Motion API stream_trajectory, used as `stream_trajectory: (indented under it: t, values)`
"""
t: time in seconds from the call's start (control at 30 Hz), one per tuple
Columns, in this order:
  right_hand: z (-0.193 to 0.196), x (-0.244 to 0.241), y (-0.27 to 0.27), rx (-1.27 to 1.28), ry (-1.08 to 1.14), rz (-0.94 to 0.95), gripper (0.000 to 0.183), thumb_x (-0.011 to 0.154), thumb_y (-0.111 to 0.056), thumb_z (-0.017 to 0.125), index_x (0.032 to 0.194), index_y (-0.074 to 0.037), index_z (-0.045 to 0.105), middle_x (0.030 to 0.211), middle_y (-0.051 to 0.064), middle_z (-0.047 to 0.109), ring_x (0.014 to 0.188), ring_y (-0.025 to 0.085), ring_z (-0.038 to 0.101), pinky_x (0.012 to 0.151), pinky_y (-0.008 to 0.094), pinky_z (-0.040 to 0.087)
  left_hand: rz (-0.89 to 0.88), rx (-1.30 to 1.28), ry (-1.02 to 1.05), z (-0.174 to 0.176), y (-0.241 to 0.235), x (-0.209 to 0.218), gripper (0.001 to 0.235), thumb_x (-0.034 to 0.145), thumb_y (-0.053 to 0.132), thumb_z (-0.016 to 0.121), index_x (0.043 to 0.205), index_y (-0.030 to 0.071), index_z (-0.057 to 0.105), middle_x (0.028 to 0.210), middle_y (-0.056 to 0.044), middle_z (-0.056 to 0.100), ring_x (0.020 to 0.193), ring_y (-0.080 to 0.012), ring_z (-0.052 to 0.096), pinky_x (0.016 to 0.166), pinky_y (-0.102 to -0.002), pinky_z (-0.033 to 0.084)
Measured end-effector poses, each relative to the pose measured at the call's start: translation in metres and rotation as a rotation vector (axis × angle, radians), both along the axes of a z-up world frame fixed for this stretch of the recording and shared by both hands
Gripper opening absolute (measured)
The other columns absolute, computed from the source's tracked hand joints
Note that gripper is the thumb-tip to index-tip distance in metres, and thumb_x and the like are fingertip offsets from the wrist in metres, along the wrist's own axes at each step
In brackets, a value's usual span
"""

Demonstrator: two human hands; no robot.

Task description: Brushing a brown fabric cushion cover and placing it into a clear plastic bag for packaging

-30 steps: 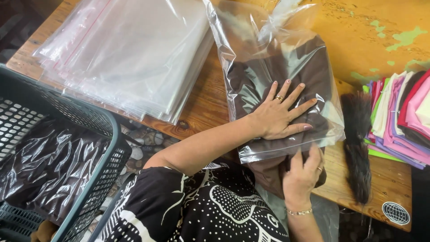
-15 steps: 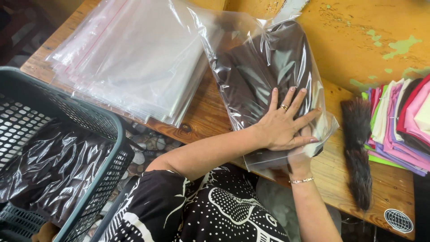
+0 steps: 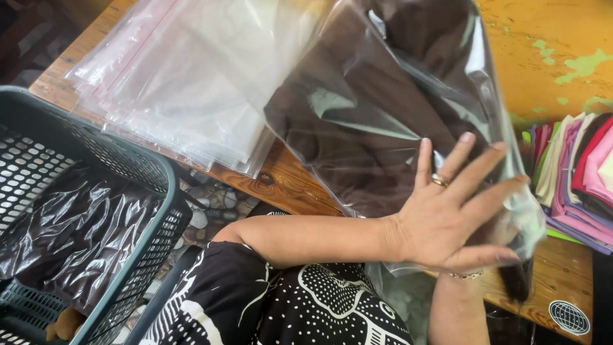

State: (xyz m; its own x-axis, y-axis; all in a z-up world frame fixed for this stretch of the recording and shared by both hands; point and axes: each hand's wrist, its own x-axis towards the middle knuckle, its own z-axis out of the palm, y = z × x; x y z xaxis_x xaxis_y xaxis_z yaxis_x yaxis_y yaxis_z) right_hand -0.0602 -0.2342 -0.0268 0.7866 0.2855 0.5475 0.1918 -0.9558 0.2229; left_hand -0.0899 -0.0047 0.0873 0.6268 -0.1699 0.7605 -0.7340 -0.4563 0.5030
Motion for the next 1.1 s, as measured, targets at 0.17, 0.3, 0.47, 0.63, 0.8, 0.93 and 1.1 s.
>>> stream_trajectory:
  t: [0.17, 0.3, 0.47, 0.63, 0.8, 0.93, 1.1]
  values:
    - [0.02, -0.007, 0.007, 0.114, 0.009, 0.05, 0.04, 0.099, -0.011, 0.058, 0.138, -0.002, 0.063, 0.137, 0.02, 0.06, 0.125, 0.037, 0.059, 0.105, 0.047, 0.045, -0.101, 0.023, 0.483, -0.039, 0.001, 0.037, 0.085, 0.095, 0.065, 0.02, 0.152, 0.006, 0.038, 0.168, -0.026, 0.021, 0.158, -0.0578, 0.005, 0.122, -0.077, 0.002]
    - [0.077, -0.033, 0.044, 0.401, 0.417, 0.13, 0.087, 0.064, -0.014, 0.07, 0.149, -0.018, 0.055, 0.158, 0.026, 0.041, 0.15, 0.044, 0.036, 0.114, 0.062, 0.033, 0.027, 0.206, 0.388, -0.056, 0.019, 0.037, 0.087, 0.095, 0.068, 0.027, 0.156, 0.006, 0.037, 0.168, -0.03, 0.015, 0.154, -0.0608, 0.005, 0.119, -0.078, 0.006]
    - [0.091, -0.032, 0.039, 0.452, 0.652, 0.412, 0.099, 0.072, -0.046, 0.076, 0.157, -0.019, 0.033, 0.173, 0.021, 0.001, 0.161, 0.038, 0.0, 0.128, 0.053, 0.002, 0.075, 0.38, 0.216, -0.088, 0.028, 0.053, 0.092, 0.096, 0.077, 0.033, 0.165, 0.016, 0.027, 0.172, -0.026, 0.009, 0.16, -0.0538, 0.004, 0.126, -0.073, 0.008]
    - [0.078, -0.025, 0.019, 0.463, 0.489, 0.258, 0.082, 0.076, -0.046, 0.077, 0.148, -0.026, 0.042, 0.166, 0.014, 0.013, 0.153, 0.034, 0.012, 0.124, 0.047, 0.01, -0.088, 0.305, 0.245, -0.104, 0.018, 0.061, 0.091, 0.098, 0.077, 0.031, 0.168, 0.023, 0.011, 0.174, -0.027, 0.01, 0.161, -0.0543, 0.003, 0.128, -0.072, -0.001]
    - [0.055, -0.017, -0.013, 0.476, 0.335, 0.121, 0.066, 0.08, -0.045, 0.077, 0.139, -0.033, 0.051, 0.158, 0.008, 0.025, 0.145, 0.031, 0.023, 0.121, 0.041, 0.018, -0.122, 0.213, 0.242, -0.1, 0.007, 0.056, 0.092, 0.096, 0.08, 0.028, 0.169, 0.026, 0.011, 0.175, -0.027, 0.008, 0.162, -0.0555, 0.004, 0.129, -0.074, 0.003]
    - [0.043, -0.008, -0.035, 0.479, 0.2, 0.015, 0.052, 0.083, -0.045, 0.078, 0.131, -0.038, 0.058, 0.153, 0.002, 0.035, 0.139, 0.028, 0.032, 0.118, 0.036, 0.025, -0.17, 0.087, 0.26, -0.077, 0.0, 0.045, 0.089, 0.098, 0.077, 0.029, 0.168, 0.024, 0.015, 0.175, -0.028, 0.012, 0.161, -0.0584, 0.011, 0.129, -0.076, 0.009]
    - [0.028, -0.012, -0.049, 0.489, 0.053, -0.135, 0.036, 0.087, -0.045, 0.078, 0.122, -0.045, 0.067, 0.145, -0.004, 0.048, 0.131, 0.025, 0.044, 0.114, 0.03, 0.033, 0.098, 0.591, 0.056, -0.03, 0.019, 0.031, 0.091, 0.093, 0.092, 0.036, 0.166, 0.039, 0.031, 0.175, -0.01, 0.014, 0.162, -0.0415, 0.002, 0.13, -0.063, 0.005]
